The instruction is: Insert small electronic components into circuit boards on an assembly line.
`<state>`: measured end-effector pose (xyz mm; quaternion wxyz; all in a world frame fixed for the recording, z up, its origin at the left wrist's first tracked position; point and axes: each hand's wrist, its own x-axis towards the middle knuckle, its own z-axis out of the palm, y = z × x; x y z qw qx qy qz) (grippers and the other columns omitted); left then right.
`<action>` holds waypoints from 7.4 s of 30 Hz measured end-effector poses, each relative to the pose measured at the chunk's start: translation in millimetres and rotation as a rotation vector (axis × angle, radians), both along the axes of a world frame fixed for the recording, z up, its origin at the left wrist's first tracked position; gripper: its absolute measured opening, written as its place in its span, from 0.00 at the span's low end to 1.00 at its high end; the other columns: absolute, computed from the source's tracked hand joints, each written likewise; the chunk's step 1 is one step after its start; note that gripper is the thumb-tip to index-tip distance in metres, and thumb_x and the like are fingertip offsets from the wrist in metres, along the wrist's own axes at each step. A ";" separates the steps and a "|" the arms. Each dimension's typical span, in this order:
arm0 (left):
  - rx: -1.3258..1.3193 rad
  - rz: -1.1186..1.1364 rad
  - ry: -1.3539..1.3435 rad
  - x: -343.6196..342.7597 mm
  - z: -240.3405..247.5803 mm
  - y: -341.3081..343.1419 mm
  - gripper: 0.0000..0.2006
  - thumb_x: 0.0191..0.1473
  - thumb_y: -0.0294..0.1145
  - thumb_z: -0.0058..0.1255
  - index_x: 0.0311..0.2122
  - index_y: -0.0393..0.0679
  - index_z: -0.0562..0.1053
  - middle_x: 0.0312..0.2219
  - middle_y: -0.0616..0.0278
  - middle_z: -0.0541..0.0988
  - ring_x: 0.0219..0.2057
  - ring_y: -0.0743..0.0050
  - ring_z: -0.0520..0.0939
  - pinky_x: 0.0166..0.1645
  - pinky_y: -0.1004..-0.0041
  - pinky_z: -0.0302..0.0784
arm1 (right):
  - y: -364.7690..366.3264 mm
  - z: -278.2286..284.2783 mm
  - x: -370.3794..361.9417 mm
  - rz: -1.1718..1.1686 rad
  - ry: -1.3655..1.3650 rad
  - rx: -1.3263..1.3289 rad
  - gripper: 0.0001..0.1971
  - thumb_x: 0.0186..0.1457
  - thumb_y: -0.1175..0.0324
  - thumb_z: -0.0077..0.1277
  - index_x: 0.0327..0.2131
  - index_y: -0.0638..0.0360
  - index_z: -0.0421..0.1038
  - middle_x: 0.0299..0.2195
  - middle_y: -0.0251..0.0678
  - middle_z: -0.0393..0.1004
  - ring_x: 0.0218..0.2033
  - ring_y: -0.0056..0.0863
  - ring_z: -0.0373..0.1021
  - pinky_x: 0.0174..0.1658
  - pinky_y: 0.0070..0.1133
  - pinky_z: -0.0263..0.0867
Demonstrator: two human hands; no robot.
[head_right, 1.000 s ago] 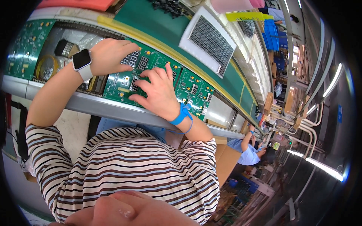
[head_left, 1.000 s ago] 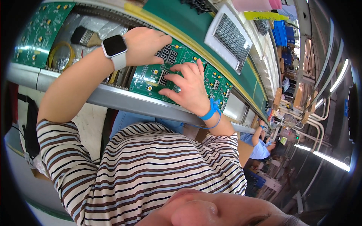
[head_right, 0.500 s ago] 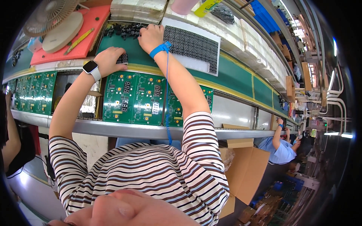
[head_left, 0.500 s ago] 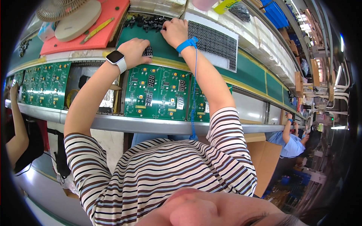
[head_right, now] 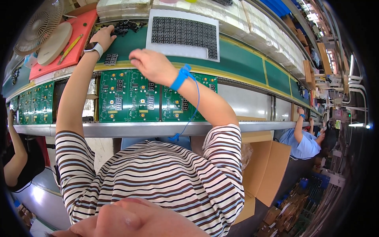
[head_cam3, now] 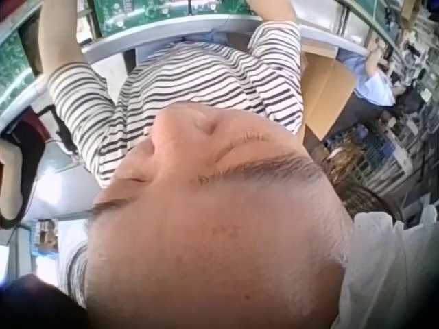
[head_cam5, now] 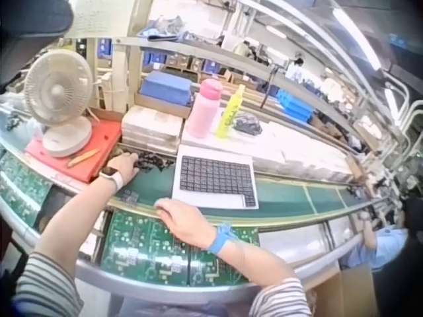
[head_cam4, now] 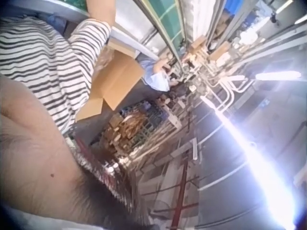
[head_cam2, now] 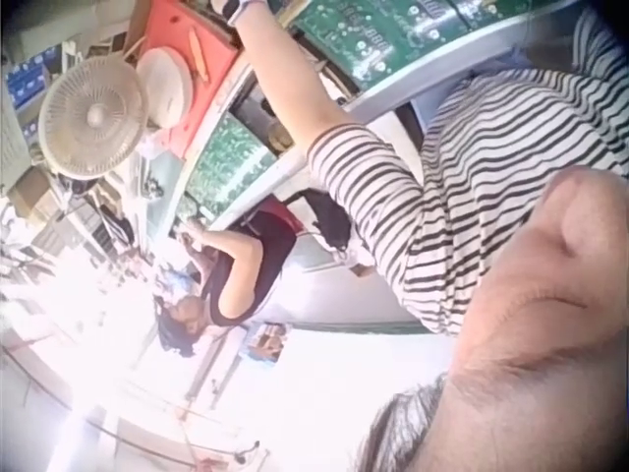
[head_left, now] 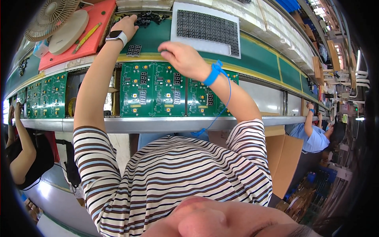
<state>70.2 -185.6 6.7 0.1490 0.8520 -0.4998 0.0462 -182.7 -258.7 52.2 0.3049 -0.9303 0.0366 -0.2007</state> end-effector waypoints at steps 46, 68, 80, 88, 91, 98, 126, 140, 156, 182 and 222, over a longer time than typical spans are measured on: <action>-0.047 -0.499 0.254 -101.8 13.0 173.2 0.11 0.43 0.26 0.56 0.35 0.42 0.71 0.32 0.58 0.74 0.34 0.56 0.76 0.36 0.65 0.74 | 52.5 -39.3 -42.0 0.082 0.154 -0.372 0.10 0.39 0.65 0.59 0.29 0.52 0.74 0.28 0.31 0.67 0.37 0.33 0.64 0.55 0.39 0.52; -0.109 -0.322 0.186 -40.4 27.6 76.9 0.10 0.49 0.35 0.51 0.37 0.45 0.74 0.32 0.55 0.74 0.34 0.54 0.77 0.38 0.64 0.73 | -64.3 -38.4 121.7 -0.338 0.227 -0.601 0.07 0.45 0.70 0.44 0.27 0.54 0.73 0.25 0.43 0.76 0.31 0.41 0.73 0.45 0.36 0.59; 0.136 -0.055 -0.034 -20.2 8.4 -30.7 0.16 0.50 0.38 0.52 0.42 0.44 0.70 0.40 0.48 0.71 0.42 0.50 0.75 0.46 0.61 0.72 | -47.8 22.0 -38.1 -0.168 -0.006 -0.063 0.11 0.49 0.62 0.53 0.32 0.60 0.72 0.29 0.39 0.75 0.30 0.35 0.71 0.35 0.27 0.66; -0.250 -0.297 0.693 -103.2 30.2 3.1 0.10 0.44 0.30 0.54 0.32 0.38 0.70 0.28 0.59 0.79 0.31 0.71 0.81 0.37 0.73 0.75 | -54.4 4.5 -171.4 -0.198 0.091 0.300 0.09 0.53 0.68 0.50 0.38 0.58 0.74 0.32 0.37 0.72 0.32 0.28 0.69 0.36 0.22 0.64; -0.205 -0.463 0.743 -171.0 43.5 25.9 0.09 0.43 0.24 0.53 0.32 0.37 0.70 0.27 0.58 0.78 0.31 0.72 0.81 0.37 0.75 0.75 | -45.7 -4.2 -195.5 -0.221 0.127 0.271 0.10 0.52 0.70 0.52 0.39 0.58 0.74 0.31 0.35 0.69 0.33 0.28 0.68 0.38 0.23 0.64; -0.054 -0.664 0.222 -242.9 20.4 44.4 0.10 0.47 0.30 0.53 0.37 0.43 0.73 0.28 0.58 0.75 0.32 0.58 0.78 0.36 0.66 0.75 | -36.6 -24.4 -210.6 -0.150 0.174 0.013 0.12 0.48 0.76 0.51 0.39 0.60 0.71 0.35 0.37 0.71 0.36 0.34 0.69 0.41 0.26 0.66; -0.201 -0.520 0.154 -230.2 28.5 84.8 0.14 0.44 0.35 0.57 0.38 0.43 0.72 0.32 0.60 0.75 0.35 0.60 0.76 0.37 0.67 0.75 | -32.1 -25.9 -202.7 -0.157 0.177 -0.340 0.20 0.41 0.79 0.52 0.43 0.60 0.67 0.34 0.38 0.73 0.38 0.38 0.67 0.44 0.30 0.63; 0.102 0.816 -0.131 77.2 -27.5 375.7 0.34 0.52 0.60 0.41 0.52 0.38 0.66 0.54 0.44 0.64 0.56 0.47 0.62 0.60 0.60 0.57 | 123.6 -31.4 -35.5 0.579 -0.038 -0.281 0.19 0.49 0.60 0.52 0.43 0.59 0.69 0.44 0.39 0.71 0.51 0.35 0.63 0.58 0.38 0.53; 0.337 0.986 0.140 82.0 -22.8 415.0 0.45 0.49 0.74 0.25 0.63 0.47 0.51 0.60 0.55 0.57 0.62 0.60 0.55 0.62 0.45 0.41 | 91.7 -19.0 -100.1 0.368 0.261 -0.259 0.20 0.50 0.57 0.52 0.42 0.59 0.68 0.35 0.38 0.71 0.42 0.36 0.66 0.54 0.38 0.56; 0.262 0.112 -0.011 -100.5 56.7 271.0 0.29 0.52 0.51 0.47 0.55 0.43 0.64 0.47 0.52 0.73 0.52 0.54 0.70 0.58 0.49 0.54 | -3.8 -5.4 -41.9 0.084 0.135 -0.198 0.17 0.49 0.64 0.52 0.42 0.63 0.69 0.38 0.44 0.70 0.40 0.43 0.67 0.44 0.31 0.63; -0.074 -0.495 0.332 -132.8 21.2 121.3 0.19 0.37 0.33 0.59 0.38 0.42 0.69 0.35 0.59 0.72 0.32 0.58 0.77 0.34 0.65 0.73 | 29.9 -37.7 -50.7 -0.050 0.129 -0.196 0.22 0.36 0.71 0.61 0.40 0.58 0.70 0.37 0.37 0.70 0.42 0.39 0.63 0.48 0.31 0.57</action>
